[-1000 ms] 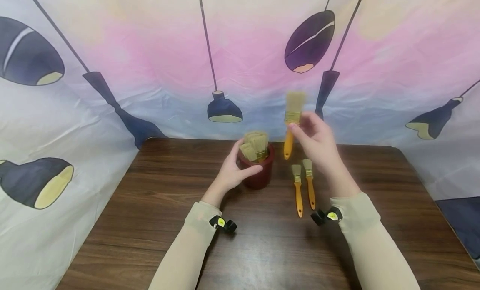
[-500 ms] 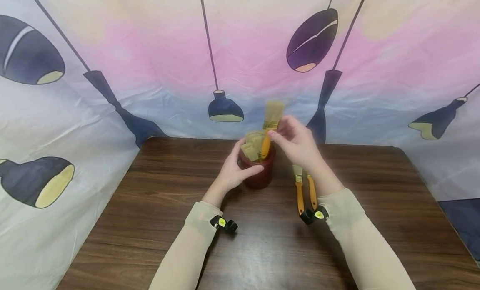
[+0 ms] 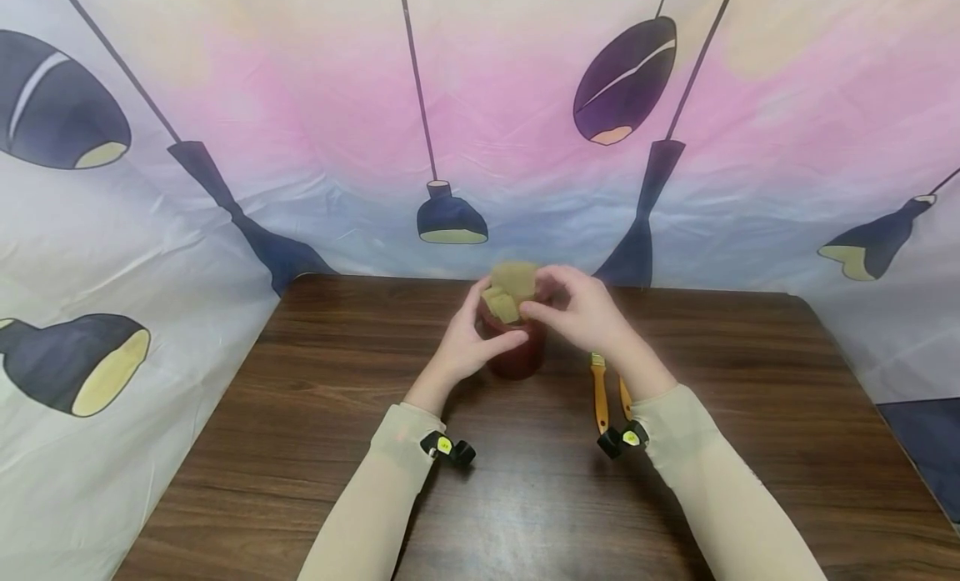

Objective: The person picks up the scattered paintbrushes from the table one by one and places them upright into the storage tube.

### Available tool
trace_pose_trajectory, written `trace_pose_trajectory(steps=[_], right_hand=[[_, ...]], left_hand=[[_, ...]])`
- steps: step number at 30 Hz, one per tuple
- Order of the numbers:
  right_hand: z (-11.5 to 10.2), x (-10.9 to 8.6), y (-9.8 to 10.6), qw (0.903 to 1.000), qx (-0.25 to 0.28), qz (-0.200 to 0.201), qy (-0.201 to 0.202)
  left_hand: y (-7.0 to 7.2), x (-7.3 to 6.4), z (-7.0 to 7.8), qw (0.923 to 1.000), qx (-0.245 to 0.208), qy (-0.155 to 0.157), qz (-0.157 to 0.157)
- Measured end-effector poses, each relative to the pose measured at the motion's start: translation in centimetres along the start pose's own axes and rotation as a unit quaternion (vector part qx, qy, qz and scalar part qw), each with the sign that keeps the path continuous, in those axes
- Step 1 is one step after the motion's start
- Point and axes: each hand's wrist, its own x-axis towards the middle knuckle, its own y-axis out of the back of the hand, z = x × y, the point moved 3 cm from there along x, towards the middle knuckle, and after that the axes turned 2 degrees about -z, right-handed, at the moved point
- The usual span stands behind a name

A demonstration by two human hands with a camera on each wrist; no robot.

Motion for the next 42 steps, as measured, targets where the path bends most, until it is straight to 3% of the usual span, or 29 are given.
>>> trace_pose_trajectory(steps=[4,11,22,31,42], right_hand=[[-0.3,0.0,0.2,0.9996,0.022,0.016,0.010],[-0.6,0.0,-0.4,0.9992,-0.021,0.018,0.029],[0.1,-0.3,-0.5,0.9995,-0.007,0.022,0.023],[1.3,-1.9,1.7,0.9981,0.038,0.047,-0.011],[5.6,-5.7,4.7,0.9905,0.005,0.106,-0.088]], left_hand=[[0.0,0.0,0.0,1.0000,0.006,0.004,0.002],[0.0,0.0,0.1,1.0000,-0.001,-0.009,-0.001],[0.1,0.0,0.0,0.9999,-0.005,-0.014,-0.002],[-0.1,0.0,0.1,1.0000,-0.002,-0.006,0.000],[-0.1,0.0,0.0,0.9999,0.006,0.014,0.004]])
